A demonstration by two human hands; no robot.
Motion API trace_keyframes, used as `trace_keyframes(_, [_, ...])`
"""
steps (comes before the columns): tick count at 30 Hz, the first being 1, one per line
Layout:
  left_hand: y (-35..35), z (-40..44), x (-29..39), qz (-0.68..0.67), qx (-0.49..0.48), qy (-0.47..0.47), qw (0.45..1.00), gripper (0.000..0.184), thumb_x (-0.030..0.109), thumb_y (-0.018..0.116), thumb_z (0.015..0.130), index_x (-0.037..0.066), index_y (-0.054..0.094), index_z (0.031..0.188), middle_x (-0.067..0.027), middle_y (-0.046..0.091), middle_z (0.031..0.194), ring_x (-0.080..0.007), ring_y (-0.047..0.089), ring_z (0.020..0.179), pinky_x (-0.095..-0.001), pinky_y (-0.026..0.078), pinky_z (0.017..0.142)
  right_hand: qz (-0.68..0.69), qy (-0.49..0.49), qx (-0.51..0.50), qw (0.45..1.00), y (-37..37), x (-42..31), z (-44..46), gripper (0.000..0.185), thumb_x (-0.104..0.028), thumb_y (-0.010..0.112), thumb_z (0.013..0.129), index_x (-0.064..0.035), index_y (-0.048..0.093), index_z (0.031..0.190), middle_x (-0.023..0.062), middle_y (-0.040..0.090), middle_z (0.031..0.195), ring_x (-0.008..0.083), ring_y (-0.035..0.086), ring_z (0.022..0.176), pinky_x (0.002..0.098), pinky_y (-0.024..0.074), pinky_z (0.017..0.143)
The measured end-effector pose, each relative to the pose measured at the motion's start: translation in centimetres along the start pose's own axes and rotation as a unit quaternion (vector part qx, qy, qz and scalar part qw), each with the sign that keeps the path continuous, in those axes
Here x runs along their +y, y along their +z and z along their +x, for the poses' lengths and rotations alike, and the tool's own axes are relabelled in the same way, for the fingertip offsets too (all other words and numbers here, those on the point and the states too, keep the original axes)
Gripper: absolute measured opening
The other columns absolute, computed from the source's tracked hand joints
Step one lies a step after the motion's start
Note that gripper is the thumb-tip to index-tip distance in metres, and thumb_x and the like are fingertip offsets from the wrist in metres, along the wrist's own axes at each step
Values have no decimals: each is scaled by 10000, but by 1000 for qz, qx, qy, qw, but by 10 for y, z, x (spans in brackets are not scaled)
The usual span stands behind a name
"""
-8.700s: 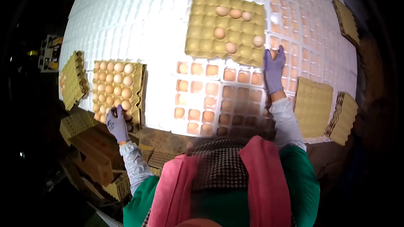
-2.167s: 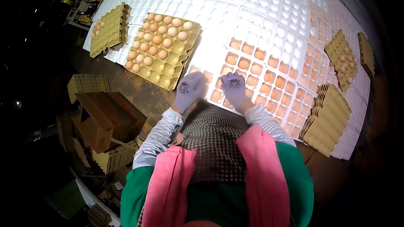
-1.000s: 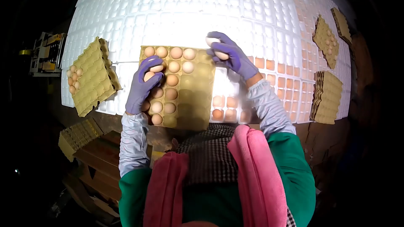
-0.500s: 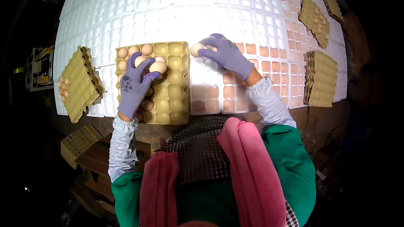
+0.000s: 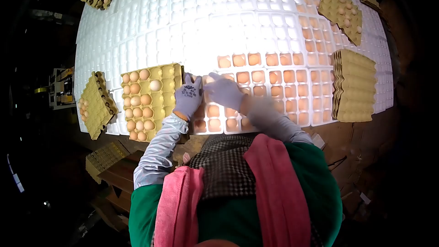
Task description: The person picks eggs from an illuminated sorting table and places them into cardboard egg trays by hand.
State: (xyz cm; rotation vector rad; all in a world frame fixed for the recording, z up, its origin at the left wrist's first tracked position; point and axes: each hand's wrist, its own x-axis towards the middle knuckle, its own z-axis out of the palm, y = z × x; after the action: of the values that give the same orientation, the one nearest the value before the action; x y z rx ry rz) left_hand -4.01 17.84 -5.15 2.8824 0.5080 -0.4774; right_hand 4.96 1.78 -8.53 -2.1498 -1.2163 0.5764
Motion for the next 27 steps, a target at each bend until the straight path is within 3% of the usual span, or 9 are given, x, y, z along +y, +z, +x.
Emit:
trace_keyframes(4, [-6,14,11,-27,-65,-53,996,290,252,580,968,109,591,1220,-169,622,1198,-395,690,906,-482,549,800,185,90,188,960,-50,30,21,342,-245,582,962,-49,669,1229,167,616,1304,342,592,1190,417,463,1029])
trace_keyframes(8, [-13,47,27,-281,175,6,943,355,297,535,990,106,594,1284,-188,579,1315,-374,637,1104,-523,501,909,224,71,293,927,-62,67,77,359,-239,582,964,-44,647,1259,150,618,1321,368,548,1249,417,439,1059])
trace_keyframes(10, [20,77,30,-160,323,57,931,359,245,548,976,73,613,1285,-209,572,1338,-405,555,1221,-483,442,1026,177,16,241,954,-51,76,88,345,-203,572,958,-51,648,1258,139,613,1341,363,536,1271,428,410,1089])
trace_keyframes(12, [33,77,33,-94,313,66,943,345,209,578,957,35,626,1251,-215,575,1343,-401,546,1223,-464,447,1020,-48,-138,185,972,-23,106,102,324,-134,549,940,-67,666,1234,125,613,1359,332,528,1296,457,349,1143])
trace_keyframes(13, [34,74,26,-55,306,67,948,338,191,593,948,16,632,1234,-218,577,1345,-399,541,1224,-454,449,1017,-66,-111,141,982,-19,112,101,315,-114,557,923,-80,682,1210,117,632,1331,301,555,1275,474,309,1167])
trace_keyframes(16, [-36,22,6,-307,214,84,924,300,189,617,930,51,667,1192,-156,682,1177,-328,652,1059,-428,504,942,74,-29,125,989,-30,82,91,293,-144,567,954,-56,677,1211,127,649,1293,315,592,1222,432,400,1108])
trace_keyframes(19, [-63,-29,-61,-201,303,-96,927,310,150,690,881,71,676,1180,-114,690,1152,-304,666,1029,-439,522,890,167,11,125,978,-48,4,99,307,-197,570,985,-61,659,1246,151,639,1283,340,610,1167,406,492,1003])
trace_keyframes(21, [-59,-40,-106,-93,242,-88,962,330,152,704,873,90,672,1195,-103,675,1163,-299,666,1013,-420,526,877,180,-67,106,976,-43,-44,112,316,-208,583,978,-70,657,1252,155,641,1267,338,619,1142,412,497,988])
trace_keyframes(27, [-55,-43,-151,-284,204,-4,937,336,136,721,871,75,643,1192,-95,659,1071,-261,651,931,-370,532,824,145,-54,46,987,-2,-120,189,355,-296,521,972,-115,679,1233,159,669,1217,336,653,1083,438,511,958])
